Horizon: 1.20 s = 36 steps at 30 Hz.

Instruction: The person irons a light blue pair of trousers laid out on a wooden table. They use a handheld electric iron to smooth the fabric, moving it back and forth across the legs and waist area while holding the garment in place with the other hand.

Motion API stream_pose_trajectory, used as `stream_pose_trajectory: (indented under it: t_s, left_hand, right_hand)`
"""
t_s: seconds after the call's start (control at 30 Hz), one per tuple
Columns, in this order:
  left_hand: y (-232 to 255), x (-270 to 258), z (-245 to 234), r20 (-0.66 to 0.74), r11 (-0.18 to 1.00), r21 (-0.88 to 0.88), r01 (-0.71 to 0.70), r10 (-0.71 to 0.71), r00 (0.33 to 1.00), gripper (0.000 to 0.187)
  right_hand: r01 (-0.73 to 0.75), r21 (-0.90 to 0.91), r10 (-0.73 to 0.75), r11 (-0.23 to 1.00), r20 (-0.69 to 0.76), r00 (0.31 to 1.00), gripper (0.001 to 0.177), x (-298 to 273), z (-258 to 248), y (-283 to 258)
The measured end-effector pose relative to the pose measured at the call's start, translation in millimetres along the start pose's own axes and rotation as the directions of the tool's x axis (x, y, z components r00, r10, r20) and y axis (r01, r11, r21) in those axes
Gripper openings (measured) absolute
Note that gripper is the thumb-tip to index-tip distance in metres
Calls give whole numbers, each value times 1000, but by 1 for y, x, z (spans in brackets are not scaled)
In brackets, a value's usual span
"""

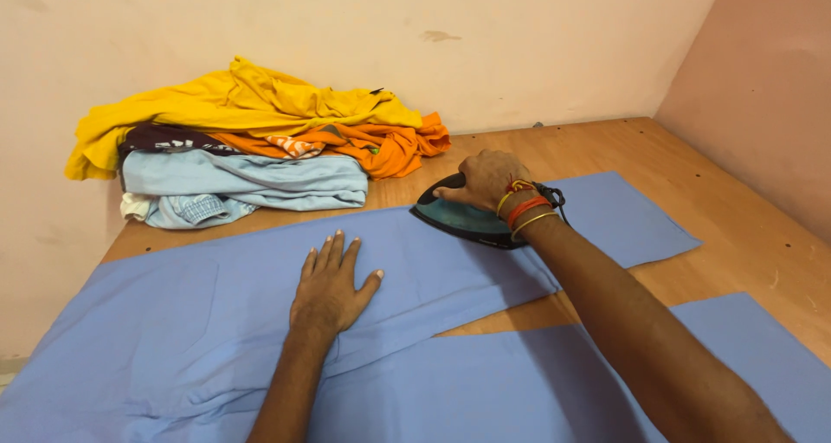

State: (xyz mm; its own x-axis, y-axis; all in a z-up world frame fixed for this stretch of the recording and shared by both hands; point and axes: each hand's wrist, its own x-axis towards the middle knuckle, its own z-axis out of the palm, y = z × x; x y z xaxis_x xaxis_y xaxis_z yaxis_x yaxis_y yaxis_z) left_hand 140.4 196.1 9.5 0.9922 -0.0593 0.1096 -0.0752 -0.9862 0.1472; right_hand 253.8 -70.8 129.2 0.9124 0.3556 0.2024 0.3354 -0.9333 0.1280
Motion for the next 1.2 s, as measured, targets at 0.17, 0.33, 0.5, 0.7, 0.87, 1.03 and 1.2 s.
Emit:
stream_pose_trajectory:
  t_s: [0.17, 0.33, 0.5, 0.7, 0.87, 1.03, 1.2]
  left_hand:
    - [0, -1, 2, -3, 1000, 3, -5, 5, 1000, 80]
    - [1, 1, 3, 12, 999, 40, -3, 2, 1000, 80]
    - [0, 0, 2, 20, 1000, 27, -1, 1, 1000, 80]
    - [-1, 1, 0, 23, 1000, -11, 9, -9, 1000, 80]
    - [-3, 0, 5, -12, 1000, -3, -4, 4, 1000, 79]
    - [-6, 1, 10, -17, 1000, 16, -14, 15, 1000, 79]
    - [-5, 2, 9, -9, 1000, 21, -5, 5, 1000, 79]
  right_hand:
    - [214, 49, -208, 976, -97, 973, 75, -27, -2, -6]
    - [452, 5, -451, 892, -68, 890, 76, -64, -4, -7]
    - [391, 33, -381, 920, -166, 910, 74, -43, 3, -15]
    - [147, -2, -146, 989, -164, 976, 75, 13, 13, -33]
    - [233, -30, -235, 972, -183, 955, 74, 9, 18, -33]
    - [321, -38, -323, 946, -80, 943, 75, -20, 17, 21]
    - [230, -33, -232, 973, -54, 971, 75, -46, 11, 118]
